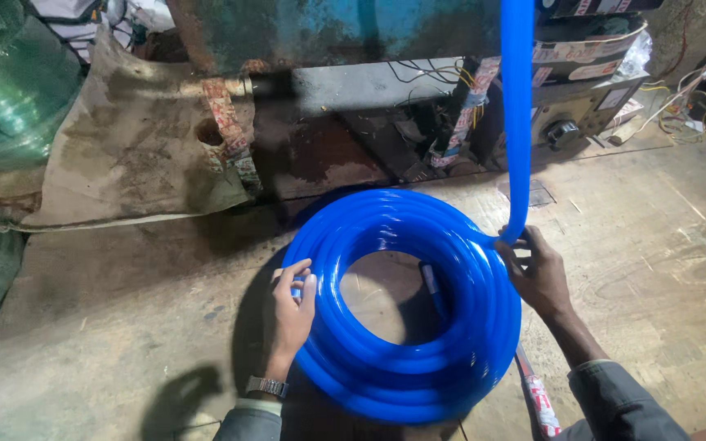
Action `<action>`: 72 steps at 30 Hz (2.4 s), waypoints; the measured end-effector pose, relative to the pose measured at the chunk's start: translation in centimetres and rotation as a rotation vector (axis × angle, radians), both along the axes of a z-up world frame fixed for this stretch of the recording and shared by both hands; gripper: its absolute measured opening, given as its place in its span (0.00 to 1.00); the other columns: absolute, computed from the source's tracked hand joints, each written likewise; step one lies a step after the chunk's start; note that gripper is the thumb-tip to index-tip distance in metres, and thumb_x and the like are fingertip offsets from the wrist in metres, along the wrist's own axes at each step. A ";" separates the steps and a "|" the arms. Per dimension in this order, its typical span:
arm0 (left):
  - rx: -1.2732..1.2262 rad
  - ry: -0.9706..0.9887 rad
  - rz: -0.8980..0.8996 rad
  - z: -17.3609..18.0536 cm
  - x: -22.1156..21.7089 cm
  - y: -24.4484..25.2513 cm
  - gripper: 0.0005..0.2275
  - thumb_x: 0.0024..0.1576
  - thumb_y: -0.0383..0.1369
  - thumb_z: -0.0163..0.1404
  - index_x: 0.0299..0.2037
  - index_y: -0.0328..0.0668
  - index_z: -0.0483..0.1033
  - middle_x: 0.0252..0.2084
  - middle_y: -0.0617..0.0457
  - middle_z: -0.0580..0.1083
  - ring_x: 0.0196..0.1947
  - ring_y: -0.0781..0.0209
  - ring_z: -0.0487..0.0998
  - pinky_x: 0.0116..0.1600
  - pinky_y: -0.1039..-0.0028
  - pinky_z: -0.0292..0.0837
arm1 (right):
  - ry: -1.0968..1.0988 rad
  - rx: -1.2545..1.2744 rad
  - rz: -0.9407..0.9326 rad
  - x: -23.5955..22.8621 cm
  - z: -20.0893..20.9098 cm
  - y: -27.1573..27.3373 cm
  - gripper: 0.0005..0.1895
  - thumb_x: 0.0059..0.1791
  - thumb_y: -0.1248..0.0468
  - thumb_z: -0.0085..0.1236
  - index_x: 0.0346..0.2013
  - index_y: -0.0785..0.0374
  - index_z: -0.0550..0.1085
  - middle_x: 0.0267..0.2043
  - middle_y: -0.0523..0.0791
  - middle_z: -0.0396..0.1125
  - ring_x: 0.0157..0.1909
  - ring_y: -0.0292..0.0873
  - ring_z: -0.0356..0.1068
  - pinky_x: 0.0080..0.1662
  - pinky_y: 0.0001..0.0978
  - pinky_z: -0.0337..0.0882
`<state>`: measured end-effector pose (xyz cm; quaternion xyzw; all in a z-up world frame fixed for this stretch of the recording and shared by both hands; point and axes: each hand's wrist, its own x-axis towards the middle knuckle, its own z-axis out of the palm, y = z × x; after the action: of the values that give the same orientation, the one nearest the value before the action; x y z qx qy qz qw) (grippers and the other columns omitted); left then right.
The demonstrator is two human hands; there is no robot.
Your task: The person coils a long blue plastic pipe into a circular bundle on the floor. They guide the pipe with both hands, forming neat concentric loops.
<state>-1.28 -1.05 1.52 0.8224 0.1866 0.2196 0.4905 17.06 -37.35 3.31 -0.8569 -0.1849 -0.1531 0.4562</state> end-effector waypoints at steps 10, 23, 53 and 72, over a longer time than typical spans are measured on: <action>-0.084 -0.325 -0.035 13.3 2.9 -4.2 0.13 0.63 0.42 0.51 0.51 0.46 0.81 0.45 0.46 0.79 0.47 0.52 0.82 0.45 0.68 0.82 | -0.115 -0.077 0.029 -3.6 -0.2 -0.5 0.18 0.51 0.63 0.65 0.53 0.67 0.75 0.41 0.59 0.73 0.42 0.64 0.77 0.37 0.52 0.80; -0.314 -0.377 -0.459 29.0 9.5 -12.4 0.43 0.48 0.56 0.49 0.71 0.34 0.56 0.62 0.39 0.72 0.62 0.52 0.74 0.65 0.68 0.69 | -0.079 -0.291 0.069 -8.1 -3.2 -0.1 0.30 0.53 0.56 0.51 0.68 0.60 0.62 0.67 0.51 0.62 0.51 0.46 0.76 0.38 0.42 0.81; -0.947 -0.462 -0.338 21.6 4.0 -15.3 0.20 0.62 0.35 0.43 0.62 0.30 0.70 0.35 0.47 0.72 0.31 0.58 0.73 0.41 0.67 0.76 | 0.685 0.811 -0.020 -7.4 0.3 0.1 0.23 0.51 0.69 0.54 0.62 0.67 0.70 0.37 0.58 0.71 0.34 0.48 0.74 0.31 0.33 0.73; -0.986 -0.486 -0.241 18.4 2.3 -19.3 0.16 0.65 0.41 0.41 0.43 0.30 0.71 0.23 0.55 0.62 0.21 0.66 0.61 0.29 0.72 0.62 | 0.992 1.083 -0.123 -5.5 1.8 -0.7 0.33 0.45 0.58 0.64 0.62 0.72 0.70 0.48 0.54 0.72 0.42 0.48 0.72 0.41 0.37 0.75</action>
<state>1.02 -20.35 19.89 0.4372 0.0535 0.2318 0.8673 11.52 -38.08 5.07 -0.4891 0.1931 0.1572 0.8360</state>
